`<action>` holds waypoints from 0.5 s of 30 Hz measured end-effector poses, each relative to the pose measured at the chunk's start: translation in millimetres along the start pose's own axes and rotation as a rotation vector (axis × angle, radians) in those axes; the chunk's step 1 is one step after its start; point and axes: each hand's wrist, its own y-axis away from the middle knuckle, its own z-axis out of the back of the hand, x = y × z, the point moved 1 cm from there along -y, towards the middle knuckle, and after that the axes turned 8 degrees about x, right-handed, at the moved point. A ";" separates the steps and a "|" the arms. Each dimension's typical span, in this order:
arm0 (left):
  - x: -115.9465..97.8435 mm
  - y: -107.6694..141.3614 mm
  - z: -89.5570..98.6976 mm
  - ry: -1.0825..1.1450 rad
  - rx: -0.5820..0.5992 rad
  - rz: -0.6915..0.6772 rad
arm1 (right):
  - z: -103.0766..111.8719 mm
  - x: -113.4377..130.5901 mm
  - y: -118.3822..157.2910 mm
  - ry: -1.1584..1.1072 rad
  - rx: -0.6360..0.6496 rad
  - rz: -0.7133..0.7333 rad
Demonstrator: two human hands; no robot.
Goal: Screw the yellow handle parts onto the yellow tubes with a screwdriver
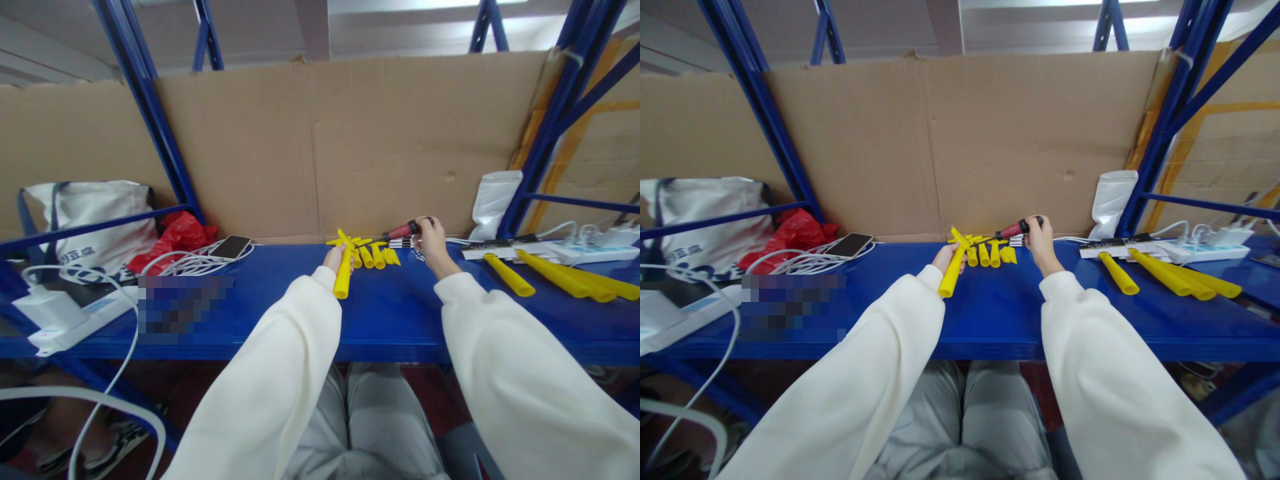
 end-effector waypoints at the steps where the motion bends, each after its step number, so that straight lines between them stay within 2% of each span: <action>1: 0.5 -0.7 0.3 0.002 0.002 -0.001 | -0.1 -0.7 0.4 -0.018 0.019 0.003; 4: 1.5 -1.1 0.5 0.004 -0.009 -0.010 | 0.4 -1.3 1.6 -0.016 0.038 0.022; 10: -0.2 5.3 -4.0 -0.023 -0.047 -0.009 | -2.2 4.6 4.6 -0.075 0.051 -0.111; 15: -1.1 8.9 -6.7 -0.041 -0.074 -0.003 | 0.1 1.9 2.3 0.028 0.062 0.026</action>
